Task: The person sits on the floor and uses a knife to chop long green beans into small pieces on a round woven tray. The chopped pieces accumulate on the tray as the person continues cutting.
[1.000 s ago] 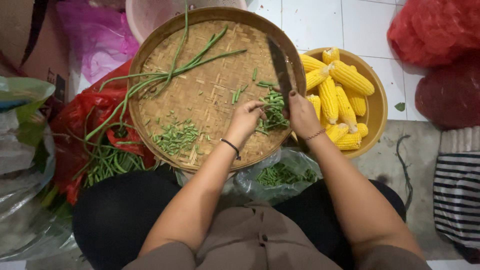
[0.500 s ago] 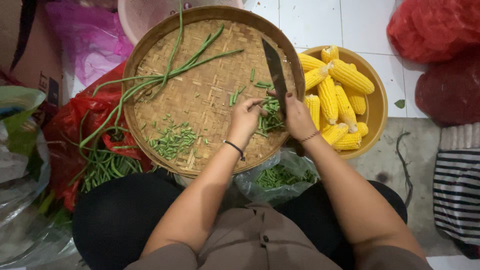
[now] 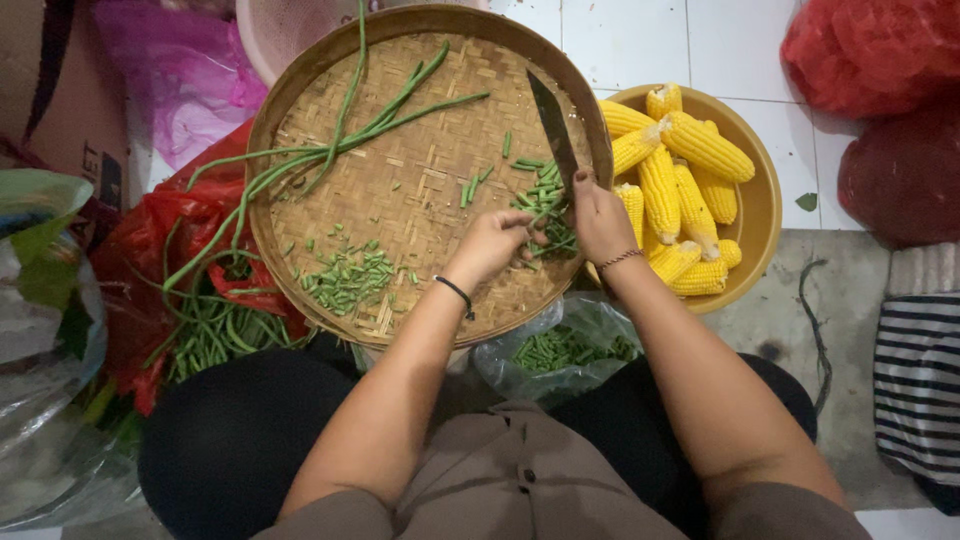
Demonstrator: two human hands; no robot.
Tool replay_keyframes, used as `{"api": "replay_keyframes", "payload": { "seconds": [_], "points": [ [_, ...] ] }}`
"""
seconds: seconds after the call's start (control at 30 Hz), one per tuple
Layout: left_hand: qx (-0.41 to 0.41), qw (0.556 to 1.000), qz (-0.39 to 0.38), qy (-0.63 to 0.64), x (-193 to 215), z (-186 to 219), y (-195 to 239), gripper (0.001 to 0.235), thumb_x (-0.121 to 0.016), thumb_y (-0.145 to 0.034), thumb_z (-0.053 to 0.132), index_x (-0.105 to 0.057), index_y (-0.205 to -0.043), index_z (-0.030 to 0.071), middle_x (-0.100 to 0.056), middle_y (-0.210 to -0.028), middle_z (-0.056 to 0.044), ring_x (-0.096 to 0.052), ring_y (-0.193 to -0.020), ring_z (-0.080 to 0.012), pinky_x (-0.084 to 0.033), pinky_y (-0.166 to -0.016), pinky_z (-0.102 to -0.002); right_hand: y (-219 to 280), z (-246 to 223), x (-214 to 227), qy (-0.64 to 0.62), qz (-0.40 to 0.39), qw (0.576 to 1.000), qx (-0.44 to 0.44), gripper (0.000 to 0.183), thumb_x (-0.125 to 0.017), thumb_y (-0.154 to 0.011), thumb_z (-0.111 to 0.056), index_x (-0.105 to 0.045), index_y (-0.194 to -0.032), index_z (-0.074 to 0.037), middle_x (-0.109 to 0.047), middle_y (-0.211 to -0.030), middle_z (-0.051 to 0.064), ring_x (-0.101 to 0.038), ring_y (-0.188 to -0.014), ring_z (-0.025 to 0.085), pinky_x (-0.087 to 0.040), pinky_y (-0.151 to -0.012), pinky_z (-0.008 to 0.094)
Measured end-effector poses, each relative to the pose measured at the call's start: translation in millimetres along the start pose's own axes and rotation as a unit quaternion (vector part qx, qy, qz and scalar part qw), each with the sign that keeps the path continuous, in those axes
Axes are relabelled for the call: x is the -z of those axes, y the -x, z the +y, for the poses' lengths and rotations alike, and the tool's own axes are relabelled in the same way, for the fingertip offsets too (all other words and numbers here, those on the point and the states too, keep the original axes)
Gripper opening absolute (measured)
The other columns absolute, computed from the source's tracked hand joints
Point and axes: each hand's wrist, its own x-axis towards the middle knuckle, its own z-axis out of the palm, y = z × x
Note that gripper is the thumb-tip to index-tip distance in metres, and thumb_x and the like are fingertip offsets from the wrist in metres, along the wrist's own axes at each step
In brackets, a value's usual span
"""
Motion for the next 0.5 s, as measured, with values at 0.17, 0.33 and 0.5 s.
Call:
{"api": "replay_keyframes", "payload": {
  "seconds": [0.17, 0.33, 0.5],
  "points": [
    [0.038, 0.999, -0.004, -0.022, 1, 0, 3, 0.032, -0.055, -0.096, 0.007, -0.065, -0.126, 0.005, -0.077, -0.098, -0.005, -0.065, -0.064, -0.0097, -0.051, -0.051, -0.027, -3, -4, -4, -0.002, -0.010, 1.000, -0.028, 0.070, -0.034, -0.107, -0.054, -0.065, -0.087, 0.005, -0.062, -0.071, 0.026, -0.064, -0.070, 0.043, -0.049, -0.068, 0.050],
    [0.028, 0.999, -0.031, -0.022, 1, 1, 3, 0.031, -0.057, -0.098, 0.009, -0.066, -0.127, 0.007, -0.076, -0.094, -0.006, -0.061, -0.063, -0.0096, -0.051, -0.053, -0.026, 3, -12, -2, 0.034, -0.007, 0.999, -0.005, 0.065, -0.035, -0.108, -0.050, -0.067, -0.092, 0.004, -0.064, -0.085, 0.032, -0.061, -0.086, 0.052, -0.048, -0.076, 0.053],
    [0.031, 0.998, -0.038, -0.040, 5, -4, 6, 0.032, -0.057, -0.098, 0.009, -0.067, -0.129, 0.009, -0.075, -0.092, -0.006, -0.062, -0.064, -0.0087, -0.052, -0.055, -0.026, 5, -10, -2, 0.024, -0.026, 0.999, -0.020, 0.063, -0.036, -0.107, -0.049, -0.067, -0.097, 0.004, -0.065, -0.093, 0.034, -0.062, -0.095, 0.052, -0.049, -0.083, 0.052]
  ]
}}
